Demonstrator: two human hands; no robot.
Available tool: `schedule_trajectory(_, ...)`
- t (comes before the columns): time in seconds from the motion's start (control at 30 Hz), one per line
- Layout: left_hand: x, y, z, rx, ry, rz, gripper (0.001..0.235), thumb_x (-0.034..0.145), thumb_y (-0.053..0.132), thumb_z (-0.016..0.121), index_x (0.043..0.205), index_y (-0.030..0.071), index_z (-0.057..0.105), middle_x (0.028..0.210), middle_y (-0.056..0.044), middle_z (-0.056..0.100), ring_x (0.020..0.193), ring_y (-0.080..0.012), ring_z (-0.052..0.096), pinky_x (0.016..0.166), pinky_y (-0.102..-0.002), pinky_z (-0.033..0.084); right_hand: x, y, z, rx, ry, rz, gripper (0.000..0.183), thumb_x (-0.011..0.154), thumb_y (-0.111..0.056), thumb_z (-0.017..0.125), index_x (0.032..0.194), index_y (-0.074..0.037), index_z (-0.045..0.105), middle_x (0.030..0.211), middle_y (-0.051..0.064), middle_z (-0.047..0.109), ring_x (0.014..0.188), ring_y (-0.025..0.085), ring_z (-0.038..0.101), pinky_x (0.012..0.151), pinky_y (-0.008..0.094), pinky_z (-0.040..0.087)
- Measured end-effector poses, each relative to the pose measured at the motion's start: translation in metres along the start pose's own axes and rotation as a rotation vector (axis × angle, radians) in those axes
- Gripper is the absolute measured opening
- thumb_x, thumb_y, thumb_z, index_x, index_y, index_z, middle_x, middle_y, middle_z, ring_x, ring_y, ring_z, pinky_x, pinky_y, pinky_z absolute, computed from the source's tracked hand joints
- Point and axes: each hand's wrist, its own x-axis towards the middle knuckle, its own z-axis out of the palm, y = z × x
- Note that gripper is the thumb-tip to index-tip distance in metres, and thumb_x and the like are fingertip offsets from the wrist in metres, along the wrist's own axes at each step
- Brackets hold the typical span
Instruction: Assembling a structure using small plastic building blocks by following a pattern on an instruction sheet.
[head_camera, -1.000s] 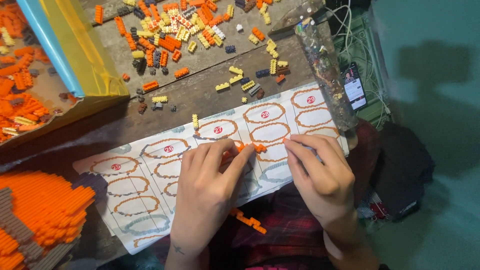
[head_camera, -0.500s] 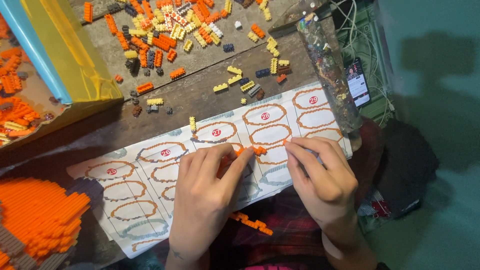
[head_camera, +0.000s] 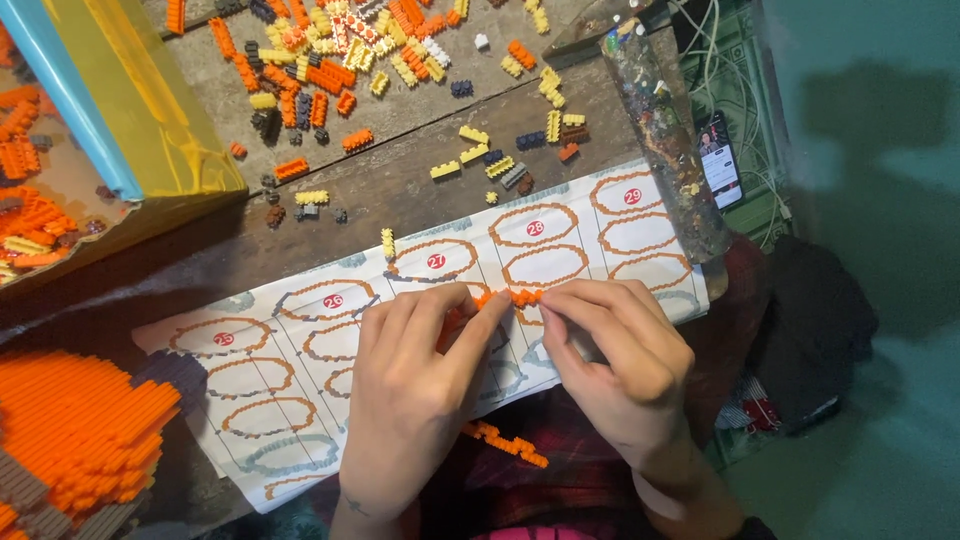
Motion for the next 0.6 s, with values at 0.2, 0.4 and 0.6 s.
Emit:
schedule_trajectory(0.2, -0.0007, -0.0015, 0.0006, -0.001, -0.004, 0.004, 0.043, 0.091, 0.014, 0.079, 0.133, 0.007, 0.081, 0.128, -0.013, 0.069, 0.108, -0.0256, 0.063, 0.101, -0.042, 0.046, 0.0008, -0.0025, 0.0015, -0.035, 0.006, -0.021, 0.028, 0.079, 0.015, 0.088, 0.105, 0.007, 0.082, 0.110, 0.014, 0.081, 0.093, 0.025, 0.074, 0.082, 0.034, 0.062)
schedule_trajectory(0.4, -0.0005, -0.0002, 0.0005, -0.006, 0.008, 0.000, 0.041, 0.092, 0.014, 0.079, 0.131, 0.006, 0.082, 0.126, -0.012, 0.069, 0.106, -0.0252, 0.063, 0.101, -0.042, 0.046, 0.0019, -0.0068, 0.0018, -0.055, 0.017, -0.030, 0.027, 0.080, 0.017, 0.087, 0.105, 0.009, 0.083, 0.111, 0.015, 0.080, 0.091, 0.024, 0.073, 0.075, 0.033, 0.060)
schedule_trajectory(0.6, -0.0005, 0.0006, -0.0002, -0.013, 0.004, -0.013, 0.041, 0.092, 0.015, 0.079, 0.131, 0.007, 0.082, 0.125, -0.012, 0.069, 0.107, -0.0248, 0.063, 0.101, -0.042, 0.046, -0.0011, -0.0025, 0.0010, -0.067, -0.018, -0.025, 0.028, 0.081, 0.015, 0.088, 0.107, 0.007, 0.085, 0.112, 0.015, 0.080, 0.091, 0.021, 0.072, 0.075, 0.030, 0.059)
